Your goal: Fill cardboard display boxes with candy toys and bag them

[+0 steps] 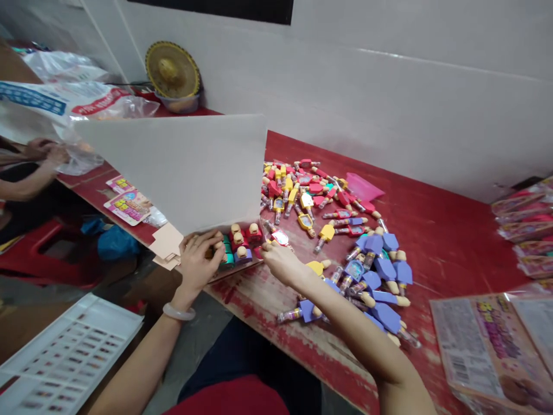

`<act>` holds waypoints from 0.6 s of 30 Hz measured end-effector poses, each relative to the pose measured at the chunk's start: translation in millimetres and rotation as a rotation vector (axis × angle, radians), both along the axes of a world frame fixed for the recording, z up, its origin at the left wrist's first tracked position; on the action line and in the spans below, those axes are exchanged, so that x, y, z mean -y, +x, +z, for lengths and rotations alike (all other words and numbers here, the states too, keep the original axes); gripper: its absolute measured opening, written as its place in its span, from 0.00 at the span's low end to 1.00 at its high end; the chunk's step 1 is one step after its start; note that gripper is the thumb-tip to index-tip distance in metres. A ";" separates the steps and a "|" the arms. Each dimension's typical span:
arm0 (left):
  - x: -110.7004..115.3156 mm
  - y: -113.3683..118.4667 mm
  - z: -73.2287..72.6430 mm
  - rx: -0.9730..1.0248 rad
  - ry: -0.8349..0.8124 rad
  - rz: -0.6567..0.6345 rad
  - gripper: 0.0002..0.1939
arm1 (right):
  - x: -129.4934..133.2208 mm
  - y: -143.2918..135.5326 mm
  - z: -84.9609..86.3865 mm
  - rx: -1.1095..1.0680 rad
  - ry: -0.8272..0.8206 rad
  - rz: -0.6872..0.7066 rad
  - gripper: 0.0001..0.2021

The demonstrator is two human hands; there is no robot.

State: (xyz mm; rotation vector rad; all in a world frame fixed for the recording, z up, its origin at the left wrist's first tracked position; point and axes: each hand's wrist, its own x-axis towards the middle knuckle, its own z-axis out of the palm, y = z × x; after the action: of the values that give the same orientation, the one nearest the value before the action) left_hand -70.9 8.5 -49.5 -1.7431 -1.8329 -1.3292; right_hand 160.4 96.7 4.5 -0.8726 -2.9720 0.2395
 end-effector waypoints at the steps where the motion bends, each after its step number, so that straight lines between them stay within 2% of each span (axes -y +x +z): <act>1: -0.2 -0.5 0.0 -0.002 0.000 -0.002 0.07 | -3.1 -7.8 6.4 0.048 0.009 0.019 0.17; 4: -0.6 -2.0 0.4 -0.010 0.001 -0.016 0.07 | -14.3 -38.7 24.4 0.133 0.074 -0.015 0.14; 7: -1.0 -2.8 0.9 -0.013 -0.014 -0.018 0.07 | -20.2 -62.0 30.4 0.140 0.129 -0.066 0.15; 11: -2.6 -4.0 0.2 -0.029 0.003 -0.025 0.07 | -15.8 -65.6 14.5 0.127 0.092 -0.079 0.13; 14: -5.2 -7.4 0.0 -0.040 0.020 -0.036 0.07 | -20.3 -55.1 -1.8 -0.062 -0.006 -0.127 0.14; 16: -7.0 -10.5 0.8 -0.034 0.015 -0.046 0.07 | -32.1 -41.0 -11.6 -0.323 -0.075 -0.252 0.20; 18: -8.3 -13.3 2.0 -0.023 0.004 -0.062 0.07 | -48.0 -20.3 -22.7 -0.498 -0.094 -0.487 0.21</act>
State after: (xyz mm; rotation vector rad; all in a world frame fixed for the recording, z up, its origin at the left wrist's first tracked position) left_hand -84.2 16.8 -47.5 -1.8190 -1.7772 -1.3292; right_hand 140.1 144.7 -18.2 -1.2859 -2.2354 0.4904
